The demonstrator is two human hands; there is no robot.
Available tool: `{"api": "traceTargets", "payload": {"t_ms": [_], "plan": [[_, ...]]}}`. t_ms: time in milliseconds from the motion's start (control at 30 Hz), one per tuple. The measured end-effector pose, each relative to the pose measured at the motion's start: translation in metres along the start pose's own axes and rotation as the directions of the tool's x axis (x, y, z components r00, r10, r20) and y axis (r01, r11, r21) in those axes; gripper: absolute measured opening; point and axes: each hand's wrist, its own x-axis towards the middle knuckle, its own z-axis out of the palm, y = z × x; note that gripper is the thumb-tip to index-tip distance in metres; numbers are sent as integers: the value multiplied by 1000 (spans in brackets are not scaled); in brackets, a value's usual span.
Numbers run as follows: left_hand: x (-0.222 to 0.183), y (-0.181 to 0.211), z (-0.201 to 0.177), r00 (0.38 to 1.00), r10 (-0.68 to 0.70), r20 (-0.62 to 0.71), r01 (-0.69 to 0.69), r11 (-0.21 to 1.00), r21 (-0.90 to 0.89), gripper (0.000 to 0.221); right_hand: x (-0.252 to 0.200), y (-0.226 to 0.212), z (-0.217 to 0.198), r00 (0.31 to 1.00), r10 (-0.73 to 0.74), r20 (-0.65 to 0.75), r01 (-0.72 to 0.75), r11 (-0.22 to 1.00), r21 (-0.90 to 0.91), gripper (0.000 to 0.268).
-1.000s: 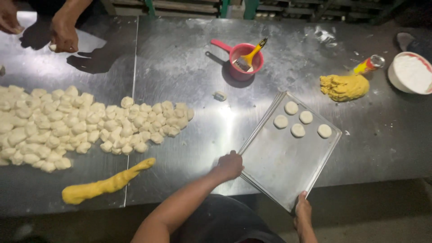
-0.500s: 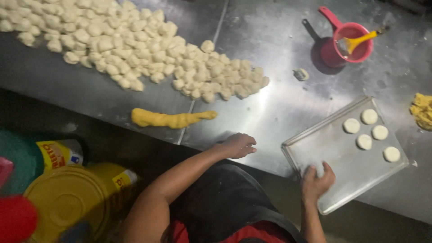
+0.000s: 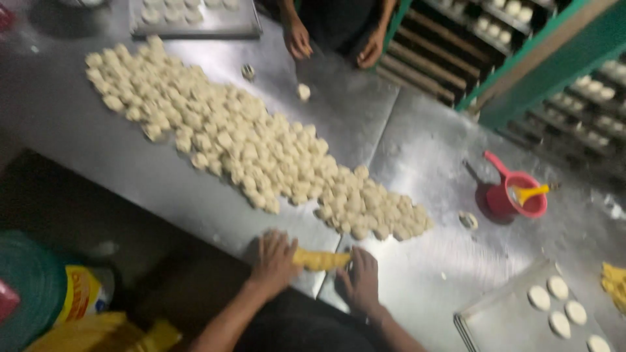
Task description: The recorder prepares dough buns by brushing them with liquid, placing them on trays, and then shaping more dough pieces to put on a separate tray.
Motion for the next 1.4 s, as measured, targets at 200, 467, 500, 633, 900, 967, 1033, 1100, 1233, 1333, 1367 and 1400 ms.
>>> {"api": "traceTargets", "payload": {"t_ms": [200, 467, 500, 633, 900, 967, 1033, 1100, 1233, 1333, 1367, 1400], "plan": [[0, -1, -43, 946, 78, 315, -88, 996, 18, 96, 31, -42, 1, 987, 86, 136, -69, 990, -123, 80], [53, -24, -4, 946, 274, 171, -282, 959, 24, 68, 37, -43, 6, 973, 60, 222, -23, 986, -166, 59], [58, -23, 1, 939, 317, 134, -324, 945, 34, 65, 32, -34, 7, 978, 53, 202, -21, 987, -156, 50], [65, 17, 24, 869, 464, 172, -464, 885, -40, 56, -13, 25, 0, 985, 125, 122, -96, 970, -223, 43], [33, 114, 26, 807, 533, 253, -580, 797, 169, 72, -113, 40, -22, 879, 442, 178, -323, 828, -459, 70], [17, 110, 52, 796, 566, 213, -605, 753, 260, 78, -103, 2, -36, 931, 341, 131, -283, 900, -331, 78], [-1, 102, 79, 775, 631, 16, -623, 760, 188, 72, -104, -11, -30, 974, 194, 115, -157, 949, -274, 74], [15, 114, 68, 808, 590, 14, -585, 798, 147, 71, -82, -1, -25, 962, 246, 116, -197, 925, -325, 76], [97, 142, 42, 953, 267, 145, -287, 948, 138, 76, -1, 35, -49, 898, 408, 165, -287, 827, -483, 81], [156, 136, 56, 913, 337, -230, -308, 939, 152, 90, 33, 97, -37, 953, 301, -38, -279, 820, -500, 86], [153, 136, 59, 924, 318, -213, -291, 945, 149, 90, 29, 99, -38, 952, 305, -14, -273, 828, -490, 86], [150, 136, 61, 945, 289, -155, -259, 948, 187, 88, 25, 100, -39, 956, 292, 2, -256, 841, -476, 84]]}}
